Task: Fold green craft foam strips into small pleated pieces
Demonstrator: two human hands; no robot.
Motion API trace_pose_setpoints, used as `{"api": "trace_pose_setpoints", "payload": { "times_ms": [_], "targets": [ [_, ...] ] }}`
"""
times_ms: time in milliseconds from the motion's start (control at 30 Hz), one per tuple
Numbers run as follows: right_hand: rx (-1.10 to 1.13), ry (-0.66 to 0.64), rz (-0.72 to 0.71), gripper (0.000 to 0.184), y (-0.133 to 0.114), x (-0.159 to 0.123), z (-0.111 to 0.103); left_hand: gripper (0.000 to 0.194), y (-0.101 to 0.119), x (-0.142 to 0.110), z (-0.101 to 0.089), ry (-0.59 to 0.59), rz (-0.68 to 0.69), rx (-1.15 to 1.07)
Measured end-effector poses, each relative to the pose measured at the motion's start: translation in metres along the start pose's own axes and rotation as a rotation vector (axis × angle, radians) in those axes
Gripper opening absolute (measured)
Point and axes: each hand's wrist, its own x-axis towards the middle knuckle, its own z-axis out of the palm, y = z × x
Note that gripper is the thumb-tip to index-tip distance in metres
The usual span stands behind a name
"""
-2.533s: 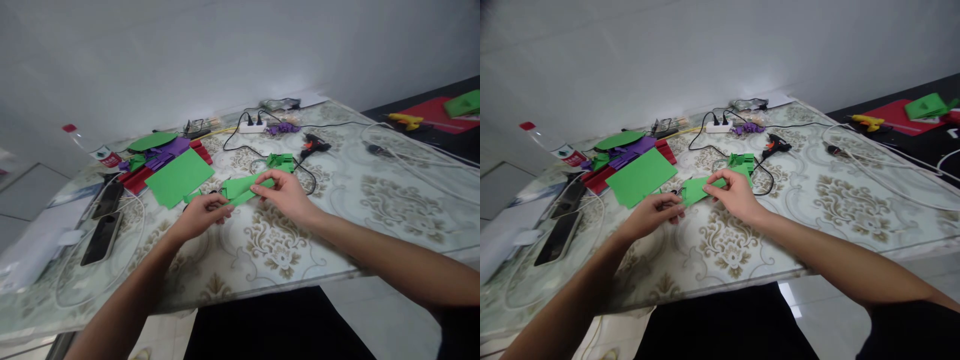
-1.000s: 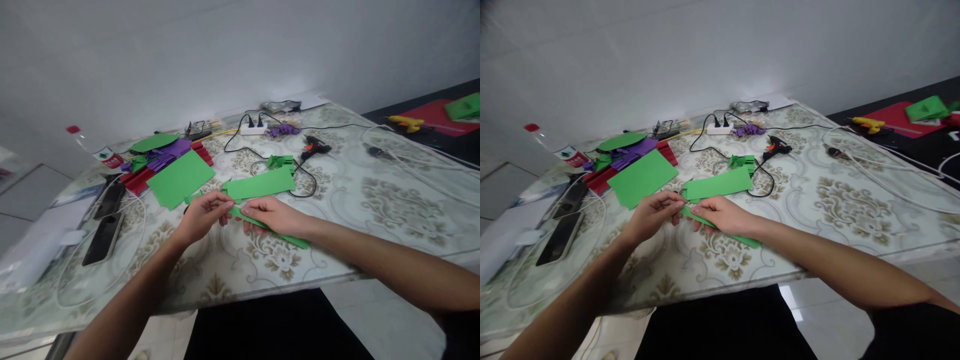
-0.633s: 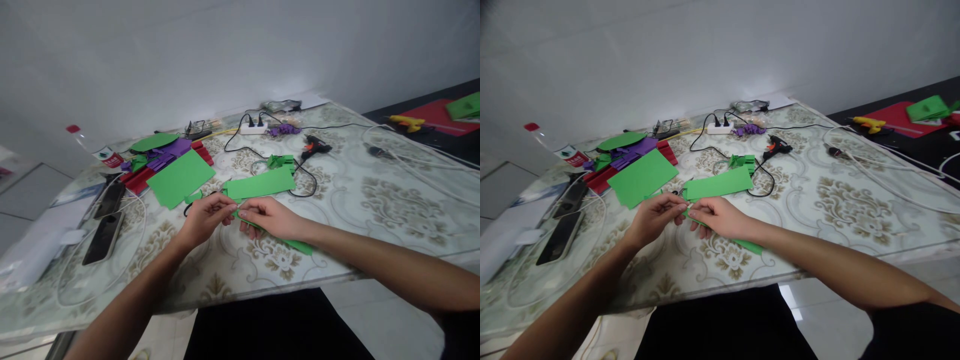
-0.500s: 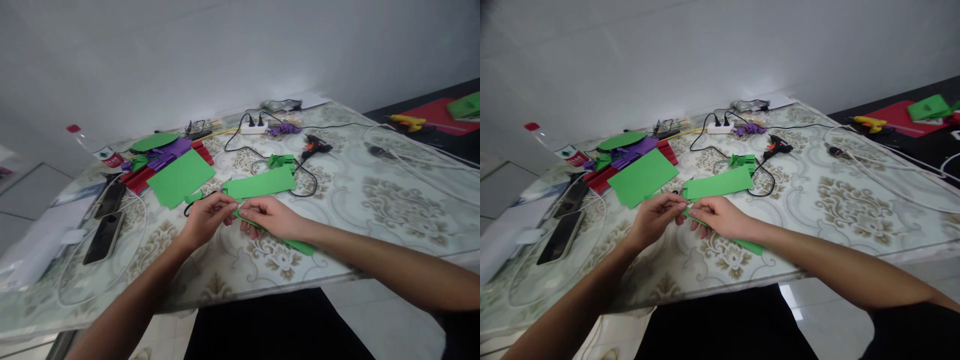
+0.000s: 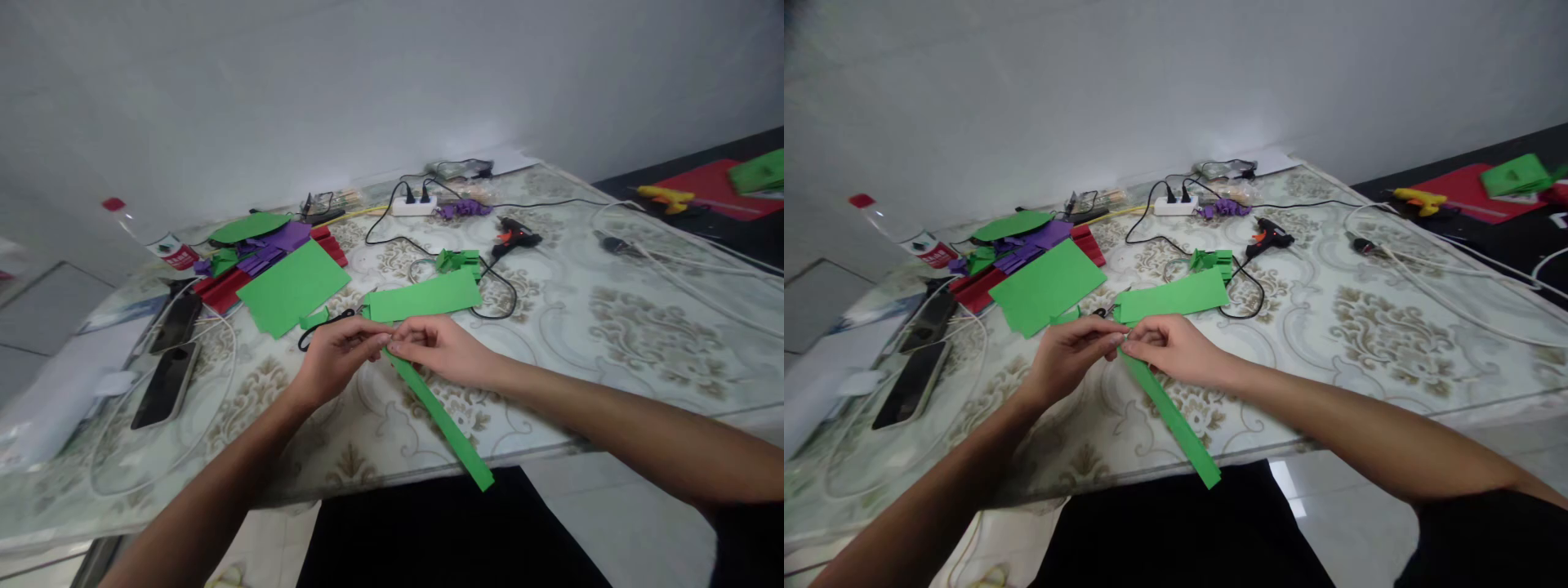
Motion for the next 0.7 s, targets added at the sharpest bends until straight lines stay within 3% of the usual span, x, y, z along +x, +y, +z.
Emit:
{"api": "trace_pose_setpoints", "payload": {
  "times_ms": [433,700],
  "targets": [
    [0.058,0.085,0.048,0.031,-0.0044,0.0021,-0.002,0.017,-0.0001,0.0009,0.0011,-0.003,-0.03,-0.236],
    [0.092,0.099,0.063,0.028,-0.0072,0.0013,-0.0012,0.018,-0.0013,-0.0005,-0.0006,-0.008,0.041,-0.138]
  ]
}}
